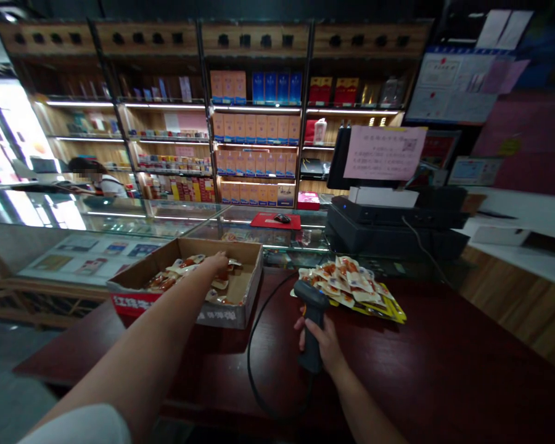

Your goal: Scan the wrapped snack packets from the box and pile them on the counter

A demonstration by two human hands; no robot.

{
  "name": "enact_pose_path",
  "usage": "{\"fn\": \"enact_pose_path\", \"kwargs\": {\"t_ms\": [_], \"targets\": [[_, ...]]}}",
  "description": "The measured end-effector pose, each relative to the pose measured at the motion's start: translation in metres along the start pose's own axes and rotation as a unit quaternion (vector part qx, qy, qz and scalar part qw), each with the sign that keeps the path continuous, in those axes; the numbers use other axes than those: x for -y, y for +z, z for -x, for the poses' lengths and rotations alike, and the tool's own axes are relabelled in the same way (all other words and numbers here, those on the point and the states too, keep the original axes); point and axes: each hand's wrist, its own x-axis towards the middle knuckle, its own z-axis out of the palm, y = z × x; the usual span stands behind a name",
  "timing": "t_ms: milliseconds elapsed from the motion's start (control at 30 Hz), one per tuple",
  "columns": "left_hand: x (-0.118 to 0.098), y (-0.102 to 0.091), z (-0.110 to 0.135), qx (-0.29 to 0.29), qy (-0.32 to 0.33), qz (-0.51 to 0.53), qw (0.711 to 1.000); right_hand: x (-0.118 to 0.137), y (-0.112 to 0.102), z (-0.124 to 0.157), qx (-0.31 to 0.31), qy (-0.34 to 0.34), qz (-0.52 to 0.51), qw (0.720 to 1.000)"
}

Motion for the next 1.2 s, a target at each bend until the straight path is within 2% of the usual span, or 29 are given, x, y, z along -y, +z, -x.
{"fn": "enact_pose_path", "kwargs": {"t_ms": [167, 300, 367, 433, 467, 500, 567, 633, 667, 733, 867, 1067, 1133, 1200], "targets": [[-0.010, 0.002, 0.005, 0.008, -0.067, -0.039, 0.997, 0.000, 0.001, -0.001, 0.007, -0.004, 0.010, 1.000], [-0.012, -0.017, 0.011, -0.045, -0.093, -0.042, 0.994, -0.001, 0.001, -0.001, 0.008, -0.004, 0.010, 1.000], [-0.013, -0.033, 0.014, -0.091, -0.117, 0.001, 0.989, -0.001, 0.000, -0.001, 0.007, -0.003, 0.007, 1.000], [-0.016, -0.048, 0.019, -0.153, -0.155, 0.134, 0.967, -0.002, 0.000, -0.001, 0.007, -0.003, 0.005, 1.000], [-0.019, -0.056, 0.024, -0.191, -0.171, 0.237, 0.937, -0.002, 0.000, -0.001, 0.008, -0.003, 0.004, 1.000], [-0.024, -0.062, 0.030, -0.225, -0.174, 0.355, 0.890, -0.002, 0.000, -0.001, 0.009, -0.004, 0.004, 1.000], [-0.036, -0.072, 0.045, -0.259, -0.136, 0.582, 0.759, 0.000, 0.000, 0.000, 0.010, -0.003, 0.004, 1.000], [-0.051, -0.078, 0.064, -0.241, -0.081, 0.740, 0.623, 0.001, 0.001, 0.000, 0.009, -0.002, 0.005, 1.000], [-0.060, -0.079, 0.074, -0.219, -0.062, 0.788, 0.573, 0.002, 0.001, 0.001, 0.008, -0.002, 0.006, 1.000], [-0.078, -0.078, 0.092, -0.175, -0.045, 0.846, 0.502, 0.003, 0.001, 0.001, 0.006, -0.004, 0.008, 1.000], [-0.121, -0.067, 0.124, -0.111, 0.004, 0.914, 0.389, 0.003, 0.000, 0.001, 0.008, -0.013, 0.009, 1.000], [-0.190, -0.036, 0.153, -0.022, 0.067, 0.962, 0.265, 0.000, -0.005, 0.002, -0.004, -0.020, 0.011, 1.000], [-0.205, -0.021, 0.156, 0.010, 0.073, 0.967, 0.245, -0.001, -0.005, 0.003, -0.006, -0.019, 0.012, 1.000], [-0.213, -0.003, 0.153, 0.035, 0.066, 0.964, 0.254, 0.000, -0.005, 0.003, -0.010, -0.014, 0.015, 1.000]]}}
